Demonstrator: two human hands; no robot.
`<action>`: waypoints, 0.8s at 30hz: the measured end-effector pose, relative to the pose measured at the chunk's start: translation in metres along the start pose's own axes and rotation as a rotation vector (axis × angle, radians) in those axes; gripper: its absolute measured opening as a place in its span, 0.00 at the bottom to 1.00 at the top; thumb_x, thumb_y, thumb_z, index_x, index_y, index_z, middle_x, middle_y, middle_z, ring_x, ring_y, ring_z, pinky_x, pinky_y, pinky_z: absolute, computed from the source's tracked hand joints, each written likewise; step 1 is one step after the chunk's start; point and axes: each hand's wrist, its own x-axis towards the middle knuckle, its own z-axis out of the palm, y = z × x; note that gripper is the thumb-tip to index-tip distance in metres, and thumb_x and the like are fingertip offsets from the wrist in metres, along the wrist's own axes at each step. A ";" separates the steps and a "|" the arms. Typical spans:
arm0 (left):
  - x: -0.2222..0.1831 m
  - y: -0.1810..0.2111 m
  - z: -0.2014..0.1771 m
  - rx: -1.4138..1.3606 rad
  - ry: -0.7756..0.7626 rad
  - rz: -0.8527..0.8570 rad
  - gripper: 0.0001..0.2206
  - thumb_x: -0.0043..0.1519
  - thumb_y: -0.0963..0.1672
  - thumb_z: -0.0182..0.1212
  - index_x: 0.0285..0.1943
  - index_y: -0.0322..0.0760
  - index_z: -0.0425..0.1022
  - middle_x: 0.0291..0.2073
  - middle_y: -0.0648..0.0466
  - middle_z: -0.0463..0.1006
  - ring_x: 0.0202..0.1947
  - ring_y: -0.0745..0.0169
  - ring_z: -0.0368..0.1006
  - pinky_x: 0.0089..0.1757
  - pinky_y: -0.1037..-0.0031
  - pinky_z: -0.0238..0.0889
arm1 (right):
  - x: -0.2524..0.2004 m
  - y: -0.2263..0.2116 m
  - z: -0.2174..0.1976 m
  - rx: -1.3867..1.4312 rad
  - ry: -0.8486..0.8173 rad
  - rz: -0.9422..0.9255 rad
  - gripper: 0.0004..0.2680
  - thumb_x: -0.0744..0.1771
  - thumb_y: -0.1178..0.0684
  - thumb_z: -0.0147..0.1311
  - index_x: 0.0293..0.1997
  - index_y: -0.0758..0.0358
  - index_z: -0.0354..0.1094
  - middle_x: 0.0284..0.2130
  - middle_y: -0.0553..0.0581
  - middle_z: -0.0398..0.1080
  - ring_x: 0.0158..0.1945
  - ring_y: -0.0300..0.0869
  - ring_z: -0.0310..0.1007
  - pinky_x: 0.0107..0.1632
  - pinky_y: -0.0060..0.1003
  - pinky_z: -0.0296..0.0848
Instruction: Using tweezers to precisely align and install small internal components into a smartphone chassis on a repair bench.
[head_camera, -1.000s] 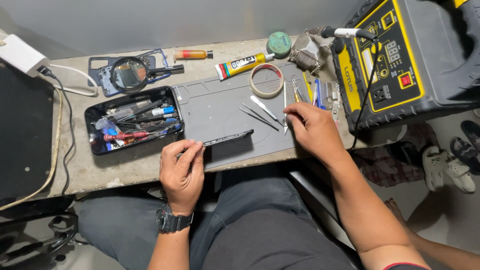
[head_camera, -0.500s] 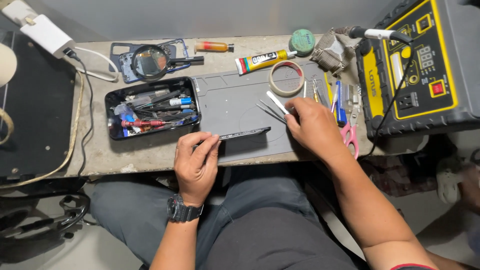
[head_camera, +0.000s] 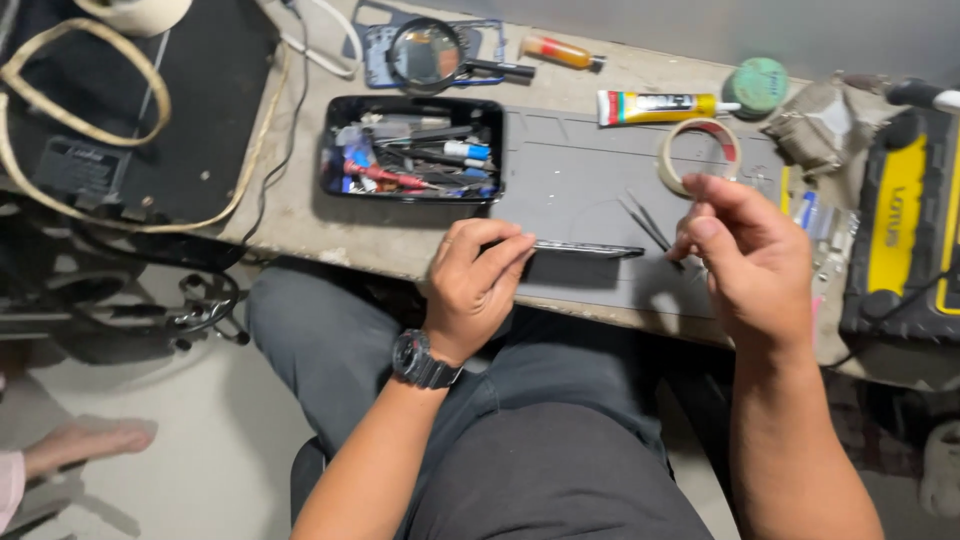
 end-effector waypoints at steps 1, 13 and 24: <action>-0.002 0.000 -0.001 0.016 0.006 -0.007 0.06 0.74 0.35 0.72 0.58 0.32 0.87 0.52 0.44 0.84 0.49 0.42 0.82 0.52 0.57 0.80 | -0.003 -0.003 0.008 0.008 -0.017 0.001 0.13 0.78 0.61 0.55 0.73 0.76 0.69 0.39 0.58 0.69 0.39 0.43 0.73 0.49 0.36 0.82; -0.001 -0.003 0.013 -0.045 0.159 -0.045 0.04 0.69 0.38 0.76 0.50 0.38 0.91 0.45 0.50 0.86 0.44 0.44 0.84 0.47 0.57 0.81 | -0.014 -0.008 0.068 0.055 -0.125 -0.470 0.09 0.68 0.73 0.67 0.47 0.81 0.68 0.44 0.78 0.78 0.54 0.69 0.85 0.61 0.61 0.85; 0.000 0.012 0.010 -0.175 0.155 -0.322 0.08 0.69 0.40 0.77 0.56 0.39 0.89 0.49 0.50 0.86 0.50 0.44 0.85 0.52 0.57 0.80 | -0.008 -0.020 0.097 -0.169 -0.103 -0.606 0.06 0.70 0.70 0.69 0.44 0.78 0.72 0.40 0.72 0.82 0.47 0.64 0.89 0.61 0.57 0.86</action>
